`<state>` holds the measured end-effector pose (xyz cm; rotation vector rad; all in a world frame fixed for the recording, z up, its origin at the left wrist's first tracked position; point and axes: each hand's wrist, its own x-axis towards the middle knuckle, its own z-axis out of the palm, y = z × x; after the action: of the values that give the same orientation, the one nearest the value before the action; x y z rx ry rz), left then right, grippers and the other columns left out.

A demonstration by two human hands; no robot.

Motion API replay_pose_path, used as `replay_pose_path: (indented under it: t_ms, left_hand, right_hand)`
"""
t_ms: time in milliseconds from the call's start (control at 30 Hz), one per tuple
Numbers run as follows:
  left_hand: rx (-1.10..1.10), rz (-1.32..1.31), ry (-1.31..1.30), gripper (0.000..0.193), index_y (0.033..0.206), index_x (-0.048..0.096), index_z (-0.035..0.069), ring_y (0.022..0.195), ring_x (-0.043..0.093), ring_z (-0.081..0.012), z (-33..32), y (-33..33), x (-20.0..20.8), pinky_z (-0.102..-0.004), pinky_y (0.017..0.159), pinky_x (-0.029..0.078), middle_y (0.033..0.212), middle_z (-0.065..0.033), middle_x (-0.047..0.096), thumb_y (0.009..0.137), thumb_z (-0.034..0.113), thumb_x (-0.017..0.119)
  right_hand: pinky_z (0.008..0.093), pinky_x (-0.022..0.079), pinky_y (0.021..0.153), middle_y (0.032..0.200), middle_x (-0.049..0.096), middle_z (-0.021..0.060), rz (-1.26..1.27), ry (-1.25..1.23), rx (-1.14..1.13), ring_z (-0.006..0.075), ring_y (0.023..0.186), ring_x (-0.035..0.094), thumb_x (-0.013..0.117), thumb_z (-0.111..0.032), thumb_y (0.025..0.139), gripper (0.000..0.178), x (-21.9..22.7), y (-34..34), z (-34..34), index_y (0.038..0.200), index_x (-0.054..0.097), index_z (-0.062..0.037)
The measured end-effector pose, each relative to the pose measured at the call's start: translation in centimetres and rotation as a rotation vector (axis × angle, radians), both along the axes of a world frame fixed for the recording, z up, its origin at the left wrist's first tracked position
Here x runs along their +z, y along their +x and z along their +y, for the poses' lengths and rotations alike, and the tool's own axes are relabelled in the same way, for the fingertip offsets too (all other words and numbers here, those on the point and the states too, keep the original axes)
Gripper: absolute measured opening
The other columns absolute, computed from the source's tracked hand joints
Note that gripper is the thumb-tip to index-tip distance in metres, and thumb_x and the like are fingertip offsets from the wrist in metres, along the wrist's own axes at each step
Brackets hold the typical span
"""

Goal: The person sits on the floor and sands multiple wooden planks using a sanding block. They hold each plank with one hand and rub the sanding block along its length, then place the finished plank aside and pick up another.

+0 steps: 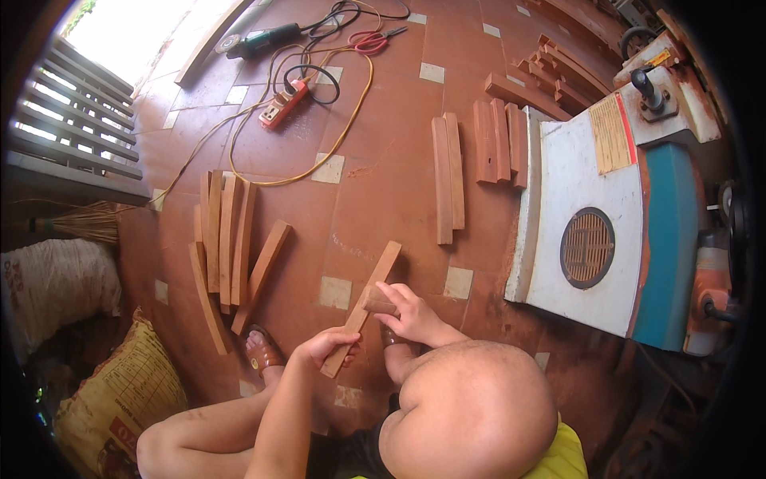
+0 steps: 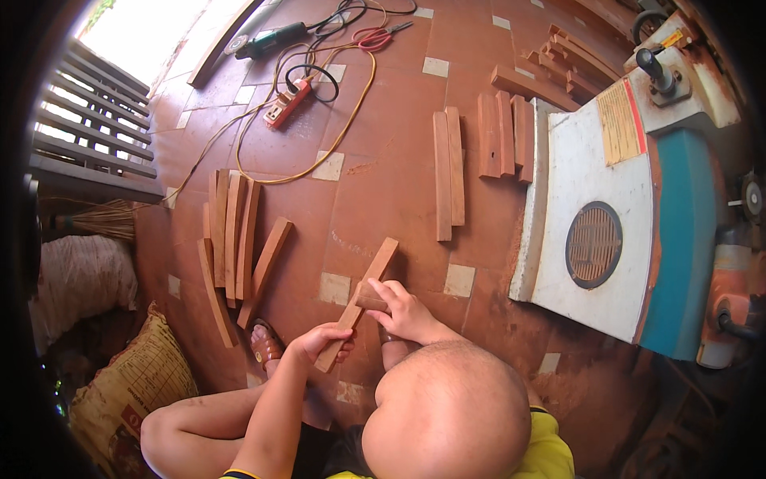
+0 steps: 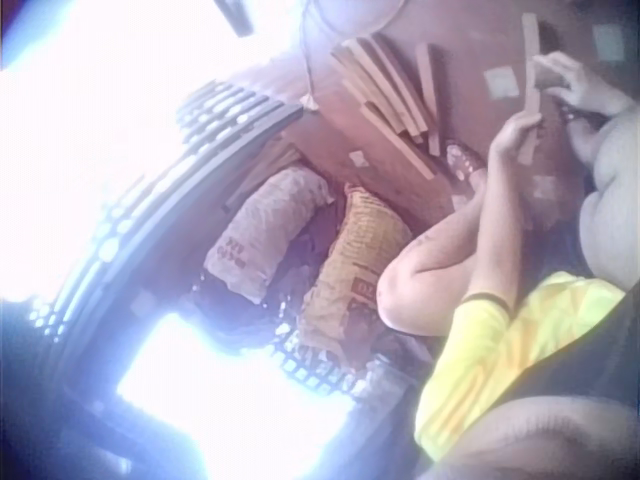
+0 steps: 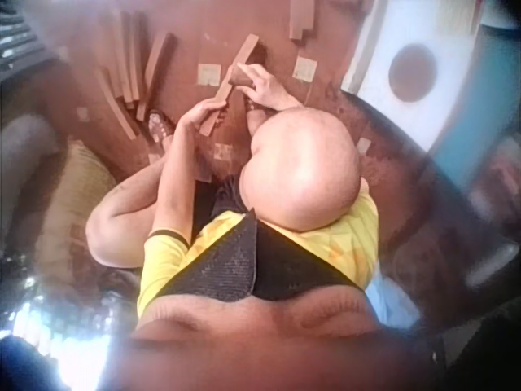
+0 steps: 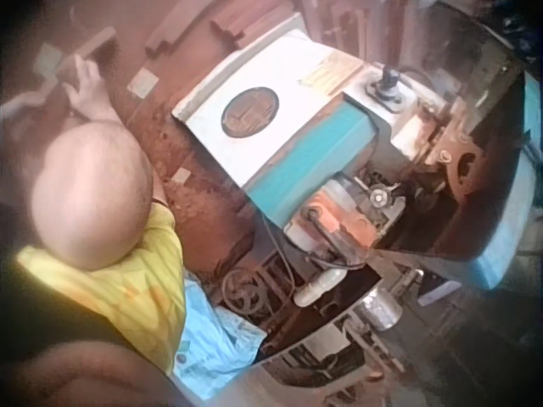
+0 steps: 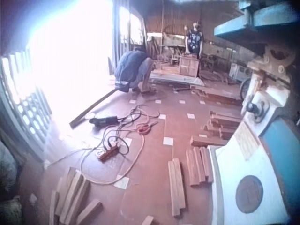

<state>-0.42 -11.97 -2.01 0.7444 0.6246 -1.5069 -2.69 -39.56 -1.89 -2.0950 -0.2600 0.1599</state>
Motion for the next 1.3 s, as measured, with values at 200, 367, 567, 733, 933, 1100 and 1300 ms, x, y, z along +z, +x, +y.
replay_pose_path:
  t_ms: [200,367,567,733,933,1100,1300]
  left_hand:
    - [-0.106,-0.043,-0.015,0.024,0.103,0.06,0.011,0.069,0.058,-0.0139,0.4,1.0,-0.4,-0.0283,0.059,0.048,0.083,-0.0024,0.058,0.103,0.033,0.07]
    - [0.05,0.115,-0.113,0.035,0.115,0.059,0.006,0.068,0.053,-0.0157,2.4,-0.4,-1.3,-0.0299,0.06,0.046,0.087,-0.0049,0.056,0.103,0.038,0.069]
    - [0.136,0.27,-0.2,0.039,0.119,0.058,0.005,0.067,0.052,-0.0153,3.5,-0.7,-2.5,-0.0294,0.06,0.045,0.087,-0.0054,0.055,0.104,0.041,0.065]
    - [0.073,0.221,-0.181,0.038,0.119,0.057,0.004,0.066,0.052,-0.0157,4.2,-0.9,-2.7,-0.0298,0.059,0.045,0.087,-0.0058,0.055,0.105,0.039,0.065]
    - [0.077,0.209,-0.145,0.036,0.115,0.057,0.005,0.065,0.054,-0.0154,3.9,-1.4,-2.3,-0.0282,0.058,0.046,0.085,-0.0055,0.056,0.104,0.038,0.066]
    - [0.036,0.152,-0.143,0.036,0.115,0.057,0.005,0.065,0.053,-0.0145,3.9,-0.7,-1.7,-0.0278,0.057,0.046,0.084,-0.0047,0.055,0.105,0.039,0.066]
    - [0.197,0.367,-0.254,0.042,0.122,0.056,0.006,0.064,0.048,-0.0132,3.7,-1.9,-2.2,-0.0279,0.056,0.043,0.085,-0.0042,0.052,0.107,0.045,0.06]
  right_hand:
    - [0.0478,0.061,0.082,0.121,0.066,0.0229,0.035,-0.145,-0.35,0.0409,0.096,0.072,0.077,-0.035,0.095,0.066,-5.4,5.3,-4.4,0.15,0.05,-0.0088]
    - [0.0466,0.061,0.081,0.118,0.066,0.0217,-0.015,-0.052,0.029,0.0397,0.094,0.072,0.079,-0.033,0.093,0.069,-1.4,1.7,-0.7,0.15,0.049,-0.0077]
    - [0.0483,0.059,0.081,0.114,0.067,0.0263,-0.042,-0.234,-0.208,0.0441,0.095,0.07,0.08,-0.031,0.092,0.068,-4.6,5.9,-3.8,0.147,0.052,-0.002]
    - [0.0538,0.058,0.083,0.112,0.067,0.033,-0.024,-0.235,-0.395,0.05,0.098,0.07,0.077,-0.034,0.094,0.067,-6.8,4.9,-4.8,0.146,0.051,0.0009]
    - [0.0494,0.06,0.083,0.114,0.069,0.0274,0.002,-0.088,-0.268,0.0457,0.1,0.072,0.079,-0.036,0.093,0.07,-1.4,1.5,-0.9,0.15,0.052,-0.0043]
    - [0.0441,0.06,0.081,0.115,0.067,0.0197,-0.067,-0.122,0.01,0.0397,0.094,0.071,0.081,-0.03,0.091,0.068,-0.5,0.9,1.1,0.148,0.054,-0.0065]
    - [0.0455,0.061,0.08,0.12,0.067,0.021,-0.022,-0.16,-0.167,0.0392,0.097,0.072,0.079,-0.033,0.093,0.067,-1.6,2.6,-0.1,0.149,0.052,-0.0072]
